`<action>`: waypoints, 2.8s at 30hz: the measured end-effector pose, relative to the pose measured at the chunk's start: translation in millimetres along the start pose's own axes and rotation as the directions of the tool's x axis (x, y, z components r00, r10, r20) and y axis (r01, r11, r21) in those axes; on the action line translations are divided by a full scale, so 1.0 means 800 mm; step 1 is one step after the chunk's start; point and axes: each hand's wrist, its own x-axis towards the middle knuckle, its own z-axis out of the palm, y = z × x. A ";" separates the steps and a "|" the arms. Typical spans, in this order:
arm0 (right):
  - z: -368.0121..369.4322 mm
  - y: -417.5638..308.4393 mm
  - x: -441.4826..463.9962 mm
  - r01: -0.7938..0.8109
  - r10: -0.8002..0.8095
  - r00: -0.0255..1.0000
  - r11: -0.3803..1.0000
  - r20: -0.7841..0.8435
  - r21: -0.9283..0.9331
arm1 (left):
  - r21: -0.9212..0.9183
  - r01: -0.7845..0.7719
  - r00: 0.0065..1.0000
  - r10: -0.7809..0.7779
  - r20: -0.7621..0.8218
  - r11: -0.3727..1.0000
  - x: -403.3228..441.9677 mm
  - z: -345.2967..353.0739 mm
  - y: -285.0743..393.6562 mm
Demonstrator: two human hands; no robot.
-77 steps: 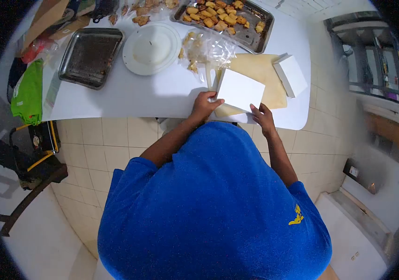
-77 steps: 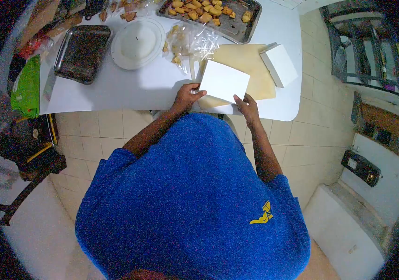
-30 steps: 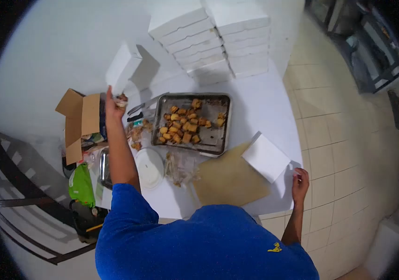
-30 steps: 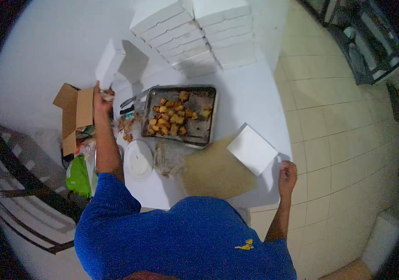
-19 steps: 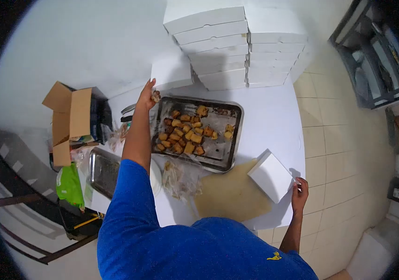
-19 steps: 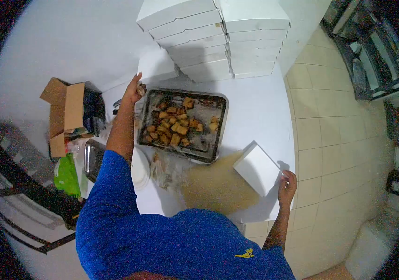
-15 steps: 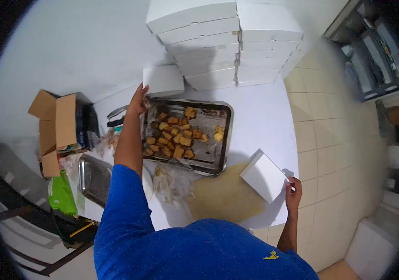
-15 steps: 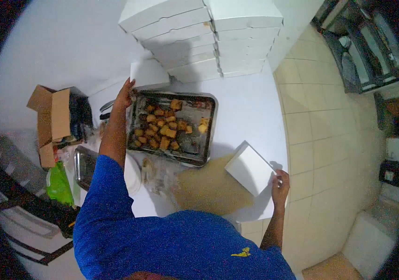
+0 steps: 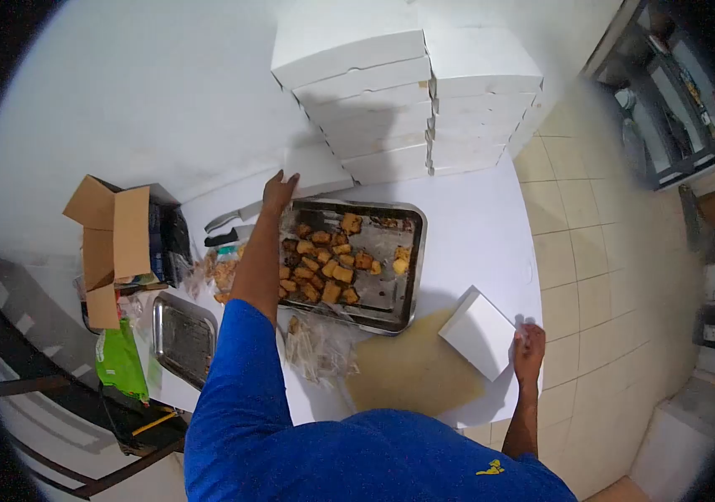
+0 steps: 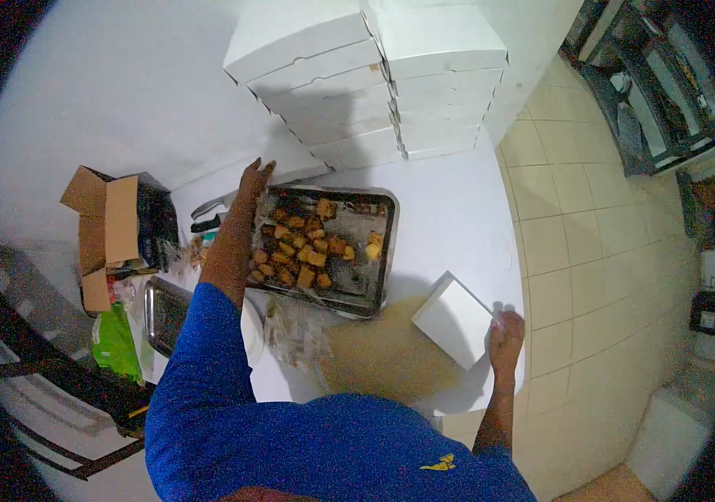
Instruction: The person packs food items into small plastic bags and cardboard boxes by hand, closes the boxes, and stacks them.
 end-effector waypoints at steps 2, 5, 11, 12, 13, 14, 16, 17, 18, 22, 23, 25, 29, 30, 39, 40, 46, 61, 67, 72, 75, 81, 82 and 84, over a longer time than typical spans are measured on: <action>0.002 -0.024 0.033 -0.005 -0.012 0.993 0.989 -0.115 -0.148 | 0.131 0.001 0.988 0.020 -0.156 0.991 0.007 -0.018 0.020; -0.009 -0.135 0.140 -0.054 0.123 0.974 0.940 -0.189 0.337 | -0.224 -0.137 0.922 0.042 -0.385 0.965 0.021 -0.046 0.081; -0.048 -0.374 0.365 0.350 -0.323 0.931 0.670 -0.168 0.654 | -0.865 -0.060 0.998 0.045 -0.044 0.499 -0.048 -0.176 0.291; -0.049 -0.396 0.391 0.286 -0.341 0.939 0.691 -0.050 0.664 | -0.841 -0.017 0.997 0.076 0.029 0.541 -0.066 -0.189 0.313; -0.046 -0.412 0.409 0.221 -0.355 0.932 0.715 0.073 0.664 | -0.822 -0.031 0.994 0.107 0.036 0.568 -0.073 -0.193 0.323; -0.042 -0.423 0.422 0.226 -0.372 0.919 0.768 0.130 0.599 | -0.805 -0.046 0.990 0.136 0.043 0.592 -0.074 -0.198 0.330; -0.037 -0.447 0.431 0.254 -0.394 0.885 0.855 0.248 0.452 | -0.791 -0.065 0.982 0.179 0.056 0.608 -0.074 -0.201 0.334; -0.034 -0.453 0.430 0.288 -0.384 0.900 0.879 0.208 0.379 | -0.796 -0.069 0.979 0.192 0.061 0.602 -0.073 -0.202 0.334; -0.033 -0.460 0.423 0.317 -0.377 0.911 0.899 0.166 0.301 | -0.801 -0.070 0.976 0.205 0.067 0.595 -0.076 -0.202 0.333; -0.012 -0.469 0.426 0.339 -0.365 0.929 0.905 0.058 0.256 | -0.838 -0.150 0.978 0.201 -0.049 0.524 -0.085 -0.203 0.331; -0.010 -0.469 0.429 0.332 -0.357 0.932 0.907 0.058 0.260 | -0.845 -0.160 0.981 0.181 -0.076 0.510 -0.087 -0.205 0.328; -0.009 -0.484 0.412 0.311 -0.342 0.937 0.911 0.074 0.270 | -0.861 -0.156 0.982 0.171 -0.082 0.483 -0.087 -0.206 0.318; 0.001 -0.489 0.421 0.378 -0.393 0.919 0.899 0.026 0.220 | -0.899 -0.152 0.976 0.206 -0.070 0.411 -0.091 -0.206 0.310; 0.001 -0.490 0.424 0.353 -0.371 0.927 0.912 0.053 0.207 | -0.908 -0.160 0.973 0.216 -0.080 0.387 -0.092 -0.203 0.312; -0.018 -0.448 0.423 0.367 -0.381 0.924 0.881 -0.013 0.298 | -0.636 -0.082 0.981 0.174 0.082 0.767 -0.041 -0.178 0.245; -0.019 -0.442 0.415 0.434 -0.433 0.899 0.868 -0.062 0.242 | -0.429 -0.058 0.990 0.108 0.093 0.902 -0.017 -0.154 0.194; -0.006 -0.347 0.289 0.543 -0.538 0.839 0.811 -0.087 0.217 | 0.280 -0.032 0.986 -0.015 0.165 0.959 -0.031 -0.041 0.007; 0.214 -0.176 0.163 0.053 -0.181 0.883 0.956 0.434 0.290 | 0.410 0.005 0.974 -0.098 0.207 0.912 -0.045 -0.011 0.002; 0.112 -0.131 0.133 -0.061 -0.042 0.953 0.943 0.300 0.326 | 0.072 0.012 0.999 -0.009 -0.039 0.997 -0.086 -0.038 0.016; 0.026 -0.077 0.024 0.227 -0.034 0.845 0.927 0.534 -0.300 | -0.570 0.020 0.996 -0.064 -0.057 0.821 -0.227 -0.052 -0.009; 0.017 -0.079 -0.027 0.255 -0.003 0.845 0.881 0.535 -0.398 | -0.687 0.106 0.987 -0.162 -0.017 0.719 -0.385 -0.051 0.019; 0.036 -0.127 -0.127 0.267 0.062 0.844 0.813 0.533 -0.517 | -0.800 0.478 0.878 -0.223 0.424 0.362 -0.589 -0.010 0.014; 0.044 -0.142 -0.140 0.235 0.081 0.859 0.814 0.505 -0.531 | -0.786 0.515 0.856 -0.161 0.491 0.341 -0.614 -0.013 0.020; 0.058 -0.169 -0.160 0.173 0.113 0.876 0.835 0.469 -0.523 | -0.707 0.552 0.810 -0.083 0.580 0.443 -0.637 -0.022 0.030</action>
